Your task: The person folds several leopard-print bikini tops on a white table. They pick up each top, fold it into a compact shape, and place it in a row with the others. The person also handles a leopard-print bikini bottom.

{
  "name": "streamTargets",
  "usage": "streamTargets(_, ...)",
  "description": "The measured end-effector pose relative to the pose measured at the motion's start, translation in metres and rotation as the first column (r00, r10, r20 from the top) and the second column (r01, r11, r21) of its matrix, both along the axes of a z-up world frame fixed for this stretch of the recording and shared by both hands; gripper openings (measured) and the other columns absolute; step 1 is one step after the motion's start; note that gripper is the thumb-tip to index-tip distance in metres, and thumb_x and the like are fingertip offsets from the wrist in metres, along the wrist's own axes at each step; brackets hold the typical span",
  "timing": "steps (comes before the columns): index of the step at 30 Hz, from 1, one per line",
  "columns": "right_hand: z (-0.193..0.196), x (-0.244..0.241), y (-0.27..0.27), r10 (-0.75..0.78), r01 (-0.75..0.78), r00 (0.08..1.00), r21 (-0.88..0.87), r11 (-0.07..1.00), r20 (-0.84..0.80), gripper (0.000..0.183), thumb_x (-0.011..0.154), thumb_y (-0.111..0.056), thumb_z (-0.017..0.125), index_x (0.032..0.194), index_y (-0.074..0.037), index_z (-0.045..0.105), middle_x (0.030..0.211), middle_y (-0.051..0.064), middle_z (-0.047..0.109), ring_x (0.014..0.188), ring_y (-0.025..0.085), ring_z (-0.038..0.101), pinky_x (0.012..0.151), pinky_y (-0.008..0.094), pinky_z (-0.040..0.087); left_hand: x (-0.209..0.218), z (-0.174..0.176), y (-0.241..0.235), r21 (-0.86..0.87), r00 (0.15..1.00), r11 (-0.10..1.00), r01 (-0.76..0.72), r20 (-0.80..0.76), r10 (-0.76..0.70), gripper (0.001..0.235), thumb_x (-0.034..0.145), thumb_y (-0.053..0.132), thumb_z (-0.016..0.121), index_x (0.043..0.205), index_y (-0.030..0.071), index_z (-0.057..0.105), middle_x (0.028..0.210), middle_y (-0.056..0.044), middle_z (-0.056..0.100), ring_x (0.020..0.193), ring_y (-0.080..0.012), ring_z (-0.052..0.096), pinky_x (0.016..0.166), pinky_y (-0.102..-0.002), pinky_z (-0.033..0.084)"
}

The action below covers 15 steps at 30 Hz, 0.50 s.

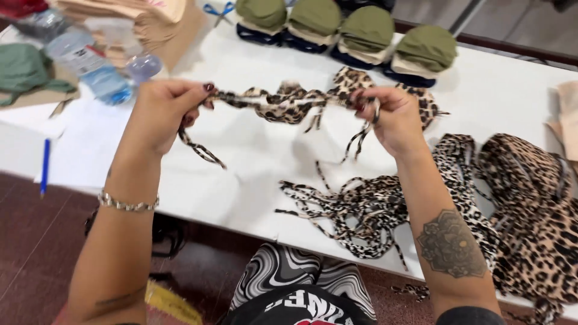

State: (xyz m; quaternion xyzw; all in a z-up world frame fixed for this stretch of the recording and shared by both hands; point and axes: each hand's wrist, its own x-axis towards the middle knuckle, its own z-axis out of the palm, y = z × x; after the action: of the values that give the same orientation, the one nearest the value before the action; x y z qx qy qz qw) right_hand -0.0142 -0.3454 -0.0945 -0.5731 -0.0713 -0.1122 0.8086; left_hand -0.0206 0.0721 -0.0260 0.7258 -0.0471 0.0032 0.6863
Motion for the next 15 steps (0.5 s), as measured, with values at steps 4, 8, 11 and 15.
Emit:
streamTargets(4,-0.03,-0.029,0.047,0.319,-0.327,0.944,-0.35,0.878,-0.08,0.027,0.075,0.008,0.081,0.1,-0.001,0.077,0.103,0.016,0.077,0.093,0.022,0.074,0.085,0.035,0.063,-0.046,-0.062,0.037,0.196,0.984,0.98,-0.047,-0.16,0.079,0.012,0.093,0.007,0.071,0.091,-0.004,0.075,0.057,-0.013,0.057,0.045,-0.013,0.045,0.041,-0.023,0.032)
streamTargets(8,-0.042,-0.034,0.083,0.472,-0.608,0.793,-0.552,0.57,-0.386,0.035,0.077,0.019,0.067,0.103,0.001,0.081,0.1,0.017,0.08,0.093,0.024,0.074,0.09,0.04,0.059,-0.081,-0.108,0.055,0.27,0.91,0.957,0.104,-0.415,0.018,0.015,0.09,0.001,0.071,0.099,-0.01,0.076,0.065,-0.024,0.072,0.047,-0.0214,0.063,0.042,-0.025,0.047)
streamTargets(11,-0.036,-0.022,0.103,0.467,-0.639,0.767,-0.584,0.501,-0.439,0.031,0.08,0.014,0.07,0.107,0.001,0.078,0.093,0.018,0.079,0.089,0.025,0.073,0.084,0.038,0.06,-0.098,-0.089,0.051,0.229,0.881,0.963,0.14,-0.472,-0.016,0.019,0.089,-0.005,0.07,0.106,-0.014,0.073,0.085,-0.028,0.075,0.058,-0.0247,0.069,0.052,-0.033,0.059)
streamTargets(15,-0.022,-0.003,0.142,0.507,-0.645,0.755,-0.612,0.458,-0.416,0.03,0.08,0.01,0.074,0.108,-0.001,0.077,0.09,0.009,0.076,0.088,0.018,0.067,0.082,0.034,0.059,-0.105,-0.074,0.049,0.224,0.86,0.955,0.195,-0.507,-0.056,0.022,0.089,-0.004,0.071,0.107,-0.015,0.074,0.091,-0.027,0.074,0.065,-0.0248,0.071,0.061,-0.035,0.063)
